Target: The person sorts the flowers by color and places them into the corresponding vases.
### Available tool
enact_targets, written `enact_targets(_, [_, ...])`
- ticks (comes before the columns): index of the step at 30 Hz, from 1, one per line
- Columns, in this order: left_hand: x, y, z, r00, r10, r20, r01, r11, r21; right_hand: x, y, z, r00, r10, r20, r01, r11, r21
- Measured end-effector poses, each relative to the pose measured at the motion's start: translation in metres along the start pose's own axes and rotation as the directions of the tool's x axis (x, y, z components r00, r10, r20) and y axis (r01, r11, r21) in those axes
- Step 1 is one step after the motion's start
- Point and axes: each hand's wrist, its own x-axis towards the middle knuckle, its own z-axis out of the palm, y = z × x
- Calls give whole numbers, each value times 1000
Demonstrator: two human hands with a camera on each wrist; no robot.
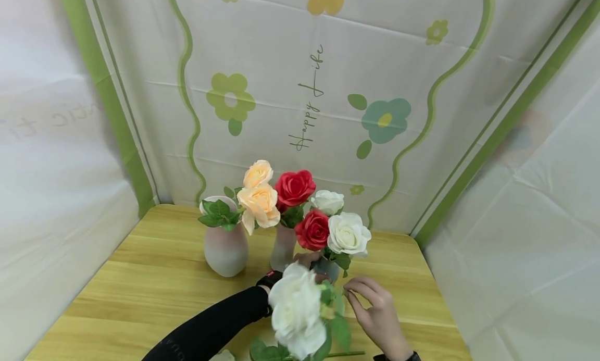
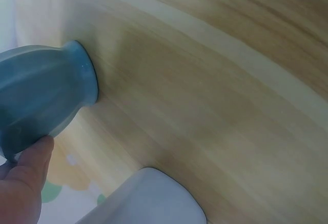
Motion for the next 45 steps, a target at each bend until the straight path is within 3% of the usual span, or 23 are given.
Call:
enact_targets(3, [0,-5,6,999,-40,0,40,999,-24,2,-4,-2,997,-19,-70,18,1000,-8])
enact_targets(6, [-7,20,-10,992,-116,43,118,992,-54,5,-9,-3,993,29,-118,-31,999,-9])
enact_targets(9, [-12,41,-25,983,-170,69,175,982,-68,10,-17,-1,989,106,-105,-106,994,5])
enact_targets(11, [-13,44,-27,982,-173,71,177,982,-67,17,-24,0,987,136,-81,-133,990,41])
enact_targets(13, [-13,45,-28,984,-168,66,172,983,-60,22,-31,-1,988,134,-78,-133,991,15])
enact_targets(22, [-13,47,-29,981,-178,81,184,980,-78,31,-39,-6,965,189,-181,-165,976,139])
enact_targets(28, [-13,47,-30,980,-177,86,184,979,-89,26,-25,-12,911,332,-244,-245,912,329])
enact_targets(34, [-13,45,-28,982,-171,76,178,979,-95,30,-14,-17,874,373,-311,-185,848,497])
enact_targets(42, [-14,46,-29,975,-202,90,213,969,-128,36,-6,-16,796,429,-427,-176,839,515])
enact_targets(45, [-13,47,-29,975,-204,91,214,968,-129,36,-3,-13,782,414,-465,-129,838,530])
